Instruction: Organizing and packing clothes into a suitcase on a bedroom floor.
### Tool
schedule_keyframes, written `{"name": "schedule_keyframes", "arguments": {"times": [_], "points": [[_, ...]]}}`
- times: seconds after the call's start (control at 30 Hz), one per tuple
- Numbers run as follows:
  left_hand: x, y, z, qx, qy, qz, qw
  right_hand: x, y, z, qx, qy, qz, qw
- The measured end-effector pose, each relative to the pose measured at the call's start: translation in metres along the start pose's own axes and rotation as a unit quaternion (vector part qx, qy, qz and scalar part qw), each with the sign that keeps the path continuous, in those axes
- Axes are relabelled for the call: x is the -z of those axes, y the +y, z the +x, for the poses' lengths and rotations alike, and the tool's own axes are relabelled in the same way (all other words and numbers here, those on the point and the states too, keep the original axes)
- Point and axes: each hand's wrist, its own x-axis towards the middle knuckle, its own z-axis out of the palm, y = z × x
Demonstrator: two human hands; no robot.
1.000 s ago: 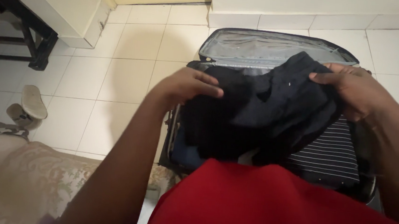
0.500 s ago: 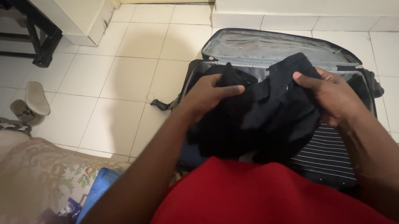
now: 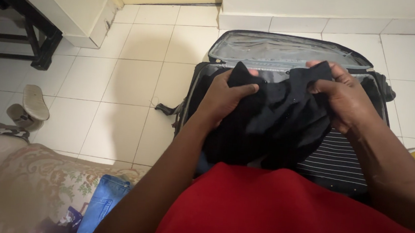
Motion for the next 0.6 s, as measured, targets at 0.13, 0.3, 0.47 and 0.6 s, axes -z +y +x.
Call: {"name": "schedule_keyframes", "arguments": {"times": [0.13, 0.3, 0.47, 0.6], "points": [[0.0, -0.004, 0.004, 0.003, 0.016, 0.034, 0.999, -0.007, -0.007, -0.01, 0.009, -0.031, 0.01, 0.999], [0.0, -0.012, 0.006, 0.037, 0.032, 0.039, 0.998, -0.042, -0.04, -0.038, -0.065, 0.062, -0.098, 0.991], [-0.005, -0.011, 0.001, 0.022, 0.021, -0.002, 1.0, -0.012, -0.006, -0.011, -0.028, 0.028, -0.067, 0.997], [-0.009, -0.013, 0.0, -0.005, 0.029, -0.02, 0.999, 0.002, 0.012, 0.004, -0.007, -0.014, -0.092, 0.996]]}}
